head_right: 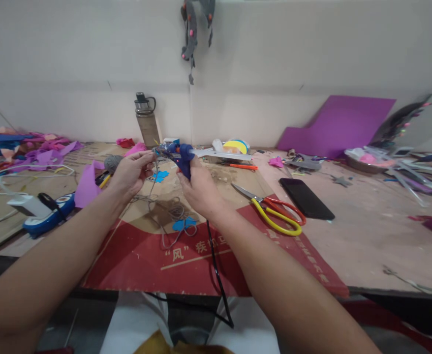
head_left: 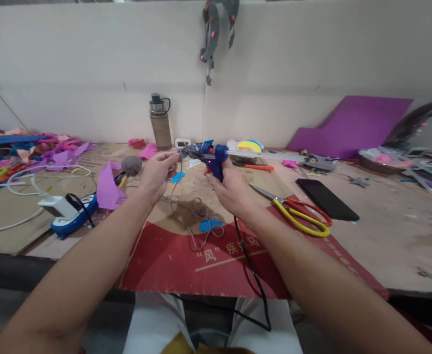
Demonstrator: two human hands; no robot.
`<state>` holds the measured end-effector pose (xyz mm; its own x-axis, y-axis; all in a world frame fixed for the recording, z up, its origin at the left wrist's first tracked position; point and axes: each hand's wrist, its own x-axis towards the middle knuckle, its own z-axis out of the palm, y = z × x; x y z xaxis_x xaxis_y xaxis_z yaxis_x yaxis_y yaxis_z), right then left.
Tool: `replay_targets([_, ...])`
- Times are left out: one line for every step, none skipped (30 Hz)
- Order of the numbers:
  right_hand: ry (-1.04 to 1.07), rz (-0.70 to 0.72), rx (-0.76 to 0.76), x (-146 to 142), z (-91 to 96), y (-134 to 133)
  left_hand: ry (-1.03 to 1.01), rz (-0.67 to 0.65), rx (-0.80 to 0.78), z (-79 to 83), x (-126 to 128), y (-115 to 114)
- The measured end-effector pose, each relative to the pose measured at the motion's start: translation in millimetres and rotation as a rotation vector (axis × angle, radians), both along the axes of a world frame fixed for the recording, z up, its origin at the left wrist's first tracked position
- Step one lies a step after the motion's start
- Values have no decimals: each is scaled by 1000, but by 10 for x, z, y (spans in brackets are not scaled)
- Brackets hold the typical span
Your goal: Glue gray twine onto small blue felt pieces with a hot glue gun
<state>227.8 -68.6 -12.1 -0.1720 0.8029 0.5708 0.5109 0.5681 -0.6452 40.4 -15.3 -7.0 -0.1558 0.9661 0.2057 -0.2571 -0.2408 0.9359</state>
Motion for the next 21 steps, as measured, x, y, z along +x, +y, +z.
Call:
replay_targets([-1, -3, -5, 0, 1, 0, -4, 0, 1, 4, -3, -3])
replay_targets([-2, -8, -10, -2, 3, -2, -10, 3, 1, 12, -7, -8])
replay_targets([-3, -11, -16, -4, 5, -5, -16, 3, 2, 21, -13, -14])
replay_targets([-2, -12, -21, -7, 7, -10, -24, 3, 5, 31, -20, -19])
replay_targets([3, -9, -25, -10, 9, -15, -30, 3, 8, 41, -28, -23])
replay_targets([12, -3, -28, -13, 9, -18, -38, 4, 10, 50, -37, -25])
replay_targets([30, 6, -30, -16, 8, -18, -46, 4, 11, 56, -46, -23])
replay_targets([58, 15, -31, -16, 5, -12, -57, 2, 11, 60, -55, -18])
replay_targets([98, 25, -36, -13, 0, 1, -70, 2, 9, 61, -66, -9])
replay_targets([153, 33, -50, -6, -7, 24, -87, 6, 3, 59, -76, 3])
replay_targets([218, 42, -78, 5, -17, 56, -105, 13, -4, 55, -87, 17])
replay_targets([289, 50, -119, 21, -31, 100, -124, 18, -13, 50, -96, 32])
replay_targets([362, 53, -173, 42, -50, 153, -143, 20, -22, 42, -104, 47])
replay_targets([428, 51, -242, 69, -75, 213, -159, 15, -29, 33, -110, 60])
replay_targets([479, 40, -319, 101, -105, 278, -172, -1, -33, 23, -111, 69])
replay_targets([506, 13, -405, 138, -138, 343, -181, -23, -33, 12, -107, 74])
replay_targets([487, -26, -497, 179, -174, 403, -182, -47, -30, 1, -99, 75])
replay_targets([416, -77, -582, 223, -207, 453, -174, -71, -25, -11, -84, 72])
replay_targets([298, -137, -642, 268, -234, 491, -156, -90, -18, -23, -66, 66])
replay_targets([152, -202, -664, 311, -250, 512, -126, -100, -10, -35, -44, 57])
replay_targets([-4, -275, -639, 350, -253, 517, -84, -93, 3, -46, -20, 46])
